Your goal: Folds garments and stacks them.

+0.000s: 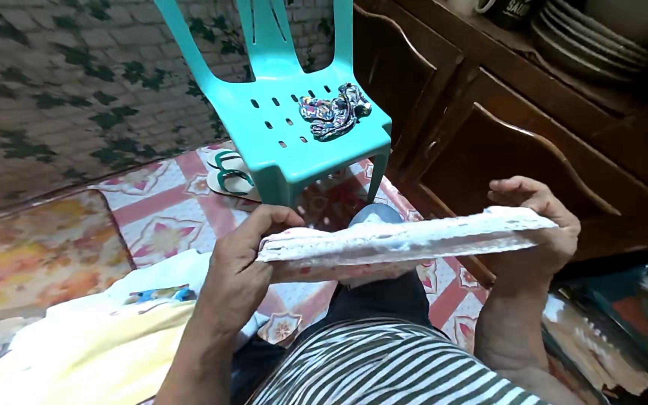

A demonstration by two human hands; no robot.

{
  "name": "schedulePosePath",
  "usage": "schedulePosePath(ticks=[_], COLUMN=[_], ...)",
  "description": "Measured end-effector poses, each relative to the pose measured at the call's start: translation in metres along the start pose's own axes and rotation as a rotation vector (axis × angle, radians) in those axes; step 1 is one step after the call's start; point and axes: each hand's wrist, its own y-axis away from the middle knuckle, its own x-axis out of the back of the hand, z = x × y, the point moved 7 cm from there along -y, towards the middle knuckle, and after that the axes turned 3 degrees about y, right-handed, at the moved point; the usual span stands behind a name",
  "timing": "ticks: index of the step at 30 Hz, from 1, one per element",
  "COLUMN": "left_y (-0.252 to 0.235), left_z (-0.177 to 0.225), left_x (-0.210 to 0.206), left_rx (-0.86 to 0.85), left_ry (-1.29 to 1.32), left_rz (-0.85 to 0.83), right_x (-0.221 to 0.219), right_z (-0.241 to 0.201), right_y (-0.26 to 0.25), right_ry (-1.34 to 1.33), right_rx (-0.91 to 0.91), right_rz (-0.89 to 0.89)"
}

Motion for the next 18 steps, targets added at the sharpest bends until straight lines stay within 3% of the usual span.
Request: schedulePosePath(ticks=[4, 6, 8, 11, 14, 18], left_y=[0.005, 0.008, 0.002, -0.014, -0.008, 0.013], left_z=[-0.006, -0.002, -0.007, -0.050, -0.099, -0.096], left_x=[-0.002, -0.005, -0.007, -0.012, -0.045, -0.094], left_rx=[0.081, 0.087, 0.164, 0.371, 0.560, 0.468], left_ry=[0.018, 0.162, 0.242, -0.116, -0.375, -0.339], left_rz=[-0.248, -0.420, -0.418, -0.175, -0.308, -0.509], right_x=[-0.013, -0.017, -0.021, -0.034, -0.050, -0.051], right_z=[-0.004, -0.007, 0.010, 0.072, 0.131, 0.149], right_y=[-0.001, 0.000, 0.002, 0.023, 0.056, 0.075], right_ry=[-0.590, -0.687, -0.559, -0.048, 0.362, 0.123], right_rx=[-0.097, -0.189, -0.313, -0.559, -0.893, -1.005], right_rz=[-0.018, -0.009, -0.027, 0.002, -0.179, -0.041])
